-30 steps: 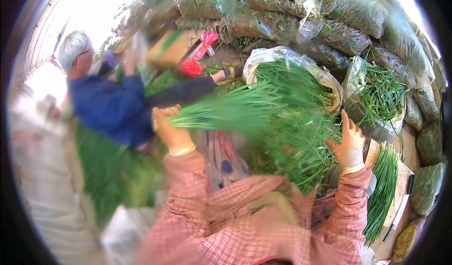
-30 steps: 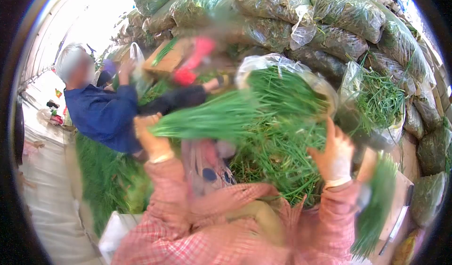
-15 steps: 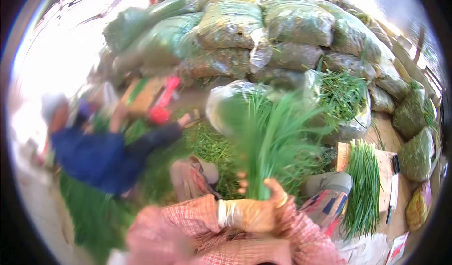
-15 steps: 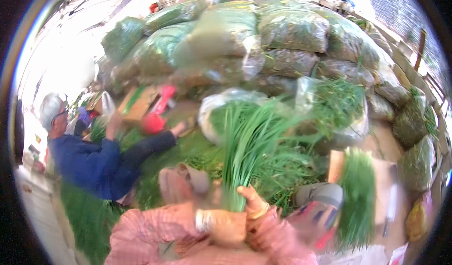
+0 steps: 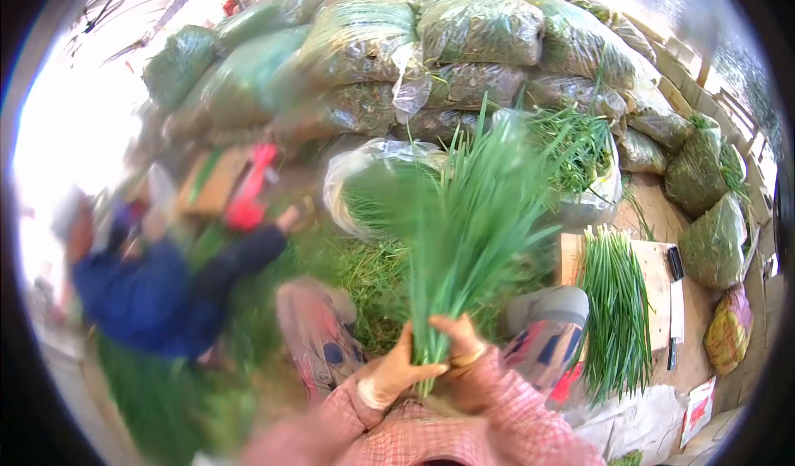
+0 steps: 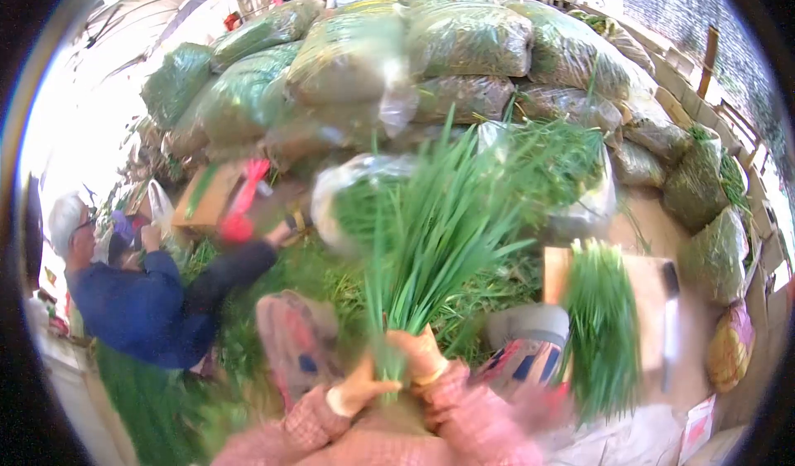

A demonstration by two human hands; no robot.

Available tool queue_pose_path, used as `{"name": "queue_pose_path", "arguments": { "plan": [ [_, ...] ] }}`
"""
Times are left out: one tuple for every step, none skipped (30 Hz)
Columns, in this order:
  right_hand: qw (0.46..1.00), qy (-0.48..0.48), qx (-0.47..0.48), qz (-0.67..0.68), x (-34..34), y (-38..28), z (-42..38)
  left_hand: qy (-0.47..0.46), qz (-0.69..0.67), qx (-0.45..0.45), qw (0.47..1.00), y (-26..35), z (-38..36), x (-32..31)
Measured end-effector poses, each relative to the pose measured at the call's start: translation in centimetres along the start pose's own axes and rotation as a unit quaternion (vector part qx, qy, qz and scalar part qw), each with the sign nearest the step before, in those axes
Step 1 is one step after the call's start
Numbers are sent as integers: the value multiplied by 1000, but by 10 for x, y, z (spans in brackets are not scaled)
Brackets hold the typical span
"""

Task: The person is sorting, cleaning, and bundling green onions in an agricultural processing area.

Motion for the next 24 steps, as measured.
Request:
{"name": "queue_pose_path", "arguments": {
  "plan": [
    [1000,4,3,-1,-4,2,-1,-11,-31,25,999,0,2,-2],
    [1000,8,7,-2,-9,2,-2,-24,-63,50,996,0,4,-4],
    [1000,-3,10,-6,-13,-2,-4,-38,-93,76,992,-1,4,-3],
    [1000,-19,-9,-12,-8,3,-2,-34,-84,70,993,-2,3,-1],
    [999,-33,-27,-18,-1,9,0,-30,-74,65,995,-4,1,2],
    [998,-47,-44,-23,3,15,0,-28,-65,60,996,-6,0,6],
    [997,-32,-57,-51,6,20,-2,-24,-57,98,993,-8,-3,12],
    [995,-59,-61,-48,2,19,-1,-22,-51,136,989,-10,-7,22],
    [993,-85,-64,-44,-4,16,1,-20,-45,174,984,-12,-10,27],
    [991,-111,-68,-40,-10,11,3,-7,-33,148,988,-11,-11,29],
    [989,-128,-66,-29,-16,6,4,7,-21,123,992,-10,-12,30],
    [985,-137,-63,-88,-11,9,6,22,-9,98,995,-9,-13,32],
    [976,-146,-61,-147,-3,13,10,40,6,106,994,-9,-16,35],
    [965,-156,-59,-205,2,15,11,61,2,96,994,-6,-16,35],
    [973,-141,-116,-139,3,17,8,82,-1,87,993,-2,-16,33],
    [975,-118,-172,-72,4,18,5,103,-4,77,992,0,-18,33],
    [970,-139,-156,-121,1,15,0,114,94,56,987,-6,-18,41],
    [962,-159,-140,-170,0,14,-5,129,191,39,972,-9,-17,47],
    [939,-198,-176,-219,10,21,-10,148,271,12,951,-10,-15,51],
    [914,-217,-157,-303,18,27,-17,164,347,-14,923,-9,-14,53],
    [882,-234,-136,-385,10,23,-22,158,342,12,926,-14,-14,60],
    [859,-235,-141,-433,0,8,-37,165,351,5,922,-16,-15,63],
    [790,-215,-44,-573,-10,2,-50,170,362,-4,917,-15,-14,63],
    [761,-237,12,-605,-12,3,-54,178,373,-15,911,-13,-12,64]
  ]
}}
Point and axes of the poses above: each hand's wrist, its own z-axis towards the middle knuckle, its own x-axis out of the back of the hand, y = z × x, the point moved 1 cm from there along z, towards the middle knuckle, and after that the axes turned 4 degrees about -z, right-handed, at the moved point
